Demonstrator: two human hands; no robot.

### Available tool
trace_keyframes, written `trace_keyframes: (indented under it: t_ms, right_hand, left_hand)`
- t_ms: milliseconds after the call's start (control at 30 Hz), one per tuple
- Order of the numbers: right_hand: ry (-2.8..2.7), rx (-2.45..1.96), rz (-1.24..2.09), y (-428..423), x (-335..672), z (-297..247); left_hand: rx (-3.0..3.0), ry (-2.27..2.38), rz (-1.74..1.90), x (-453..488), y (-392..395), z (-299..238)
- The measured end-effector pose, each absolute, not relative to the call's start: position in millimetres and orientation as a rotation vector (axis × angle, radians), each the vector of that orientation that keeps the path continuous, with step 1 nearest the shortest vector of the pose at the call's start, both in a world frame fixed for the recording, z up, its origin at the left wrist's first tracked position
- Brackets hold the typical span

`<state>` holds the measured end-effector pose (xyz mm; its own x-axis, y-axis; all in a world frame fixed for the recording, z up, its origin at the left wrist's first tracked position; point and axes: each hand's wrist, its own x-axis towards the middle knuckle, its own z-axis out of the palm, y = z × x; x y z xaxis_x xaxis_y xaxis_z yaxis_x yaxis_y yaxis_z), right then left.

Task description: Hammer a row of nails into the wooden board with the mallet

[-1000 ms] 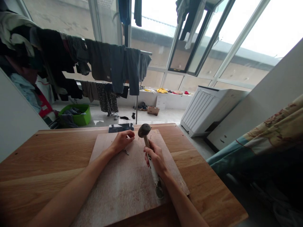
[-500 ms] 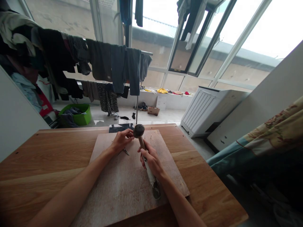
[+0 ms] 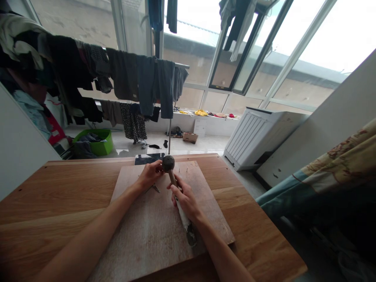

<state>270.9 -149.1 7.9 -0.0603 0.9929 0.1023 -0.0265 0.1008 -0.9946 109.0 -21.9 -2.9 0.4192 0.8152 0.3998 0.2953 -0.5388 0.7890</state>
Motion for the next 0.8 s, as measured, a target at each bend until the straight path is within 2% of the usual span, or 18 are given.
trace_keyframes:
  t_ms: [467, 533, 700, 800]
  right_hand:
    - [-1.215, -1.069, 1.146, -150.4, 271.3, 8.5]
    - [-1.179, -1.071, 1.125, -151.3, 271.4, 11.3]
    - [-1.134, -1.104, 1.11, -152.7, 271.5, 17.4]
    - [-1.134, -1.114, 1.115, -153.6, 271.1, 18.7]
  left_hand:
    - [2.213, 0.874, 0.888, 100.0, -18.4, 2.2]
    - [2.332, 0.936, 0.75, 90.2, -17.6, 12.9]
    - [2.403, 1.139, 0.129, 74.2, -25.6, 39.9]
    - [2.392, 1.242, 0.035, 78.6, -35.4, 49.2]
